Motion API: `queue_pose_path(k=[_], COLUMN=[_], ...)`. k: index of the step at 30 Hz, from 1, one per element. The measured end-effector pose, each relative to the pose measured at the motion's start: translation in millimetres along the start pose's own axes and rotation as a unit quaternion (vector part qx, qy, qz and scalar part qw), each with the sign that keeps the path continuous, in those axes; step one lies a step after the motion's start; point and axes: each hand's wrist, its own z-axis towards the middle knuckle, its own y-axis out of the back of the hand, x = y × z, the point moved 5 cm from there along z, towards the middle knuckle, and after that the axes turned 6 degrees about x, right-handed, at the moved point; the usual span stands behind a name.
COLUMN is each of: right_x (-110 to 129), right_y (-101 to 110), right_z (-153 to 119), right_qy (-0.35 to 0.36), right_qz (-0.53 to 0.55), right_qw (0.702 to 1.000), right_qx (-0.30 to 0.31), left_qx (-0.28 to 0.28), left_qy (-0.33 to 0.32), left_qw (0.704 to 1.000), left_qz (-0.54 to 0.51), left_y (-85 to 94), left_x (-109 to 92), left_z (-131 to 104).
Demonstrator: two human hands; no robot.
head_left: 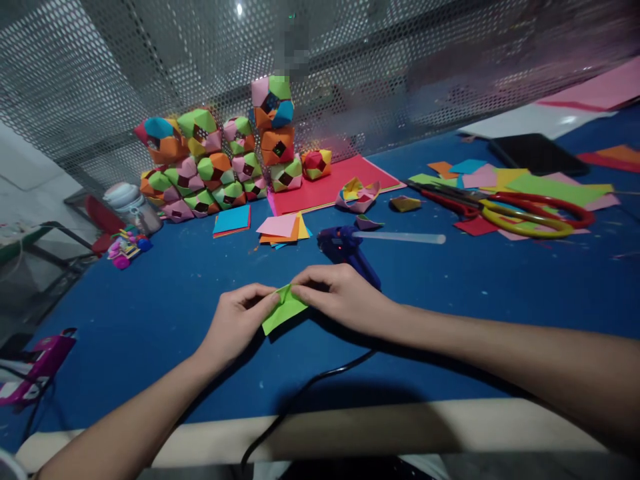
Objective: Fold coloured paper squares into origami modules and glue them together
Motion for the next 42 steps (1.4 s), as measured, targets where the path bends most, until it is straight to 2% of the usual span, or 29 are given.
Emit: queue_pose_path(k=[10, 17, 26, 32, 42], right_x=[-2, 2, 4, 6, 5], right_y=[-3, -3, -4, -7, -13], right_z=[0, 0, -1, -1, -5], right_qy=[-0.061, -0.050, 0.006, 0.013, 0.026], right_qz=[0.059, 0.053, 0.049, 0.028, -0.011], right_qw=[0.996, 0.997, 0.998, 0.999, 1.000], right_qx=[0.015, 0.022, 0.029, 0.026, 0.008], left_qx=[0.027, 0.018, 0.049, 0.043, 0.038], left_qy=[0.053, 0.045, 0.009, -0.008, 0.012], left_qw=[0.997, 0.998, 0.999, 0.999, 0.998], left_qz=[-0.041, -0.035, 0.012, 0.014, 0.049], left_y=[-4.4, -4.9, -7.5, -7.8, -13.6], left_x=[2, 1, -3, -2, 1], left_z=[-2, -3, -3, -3, -4])
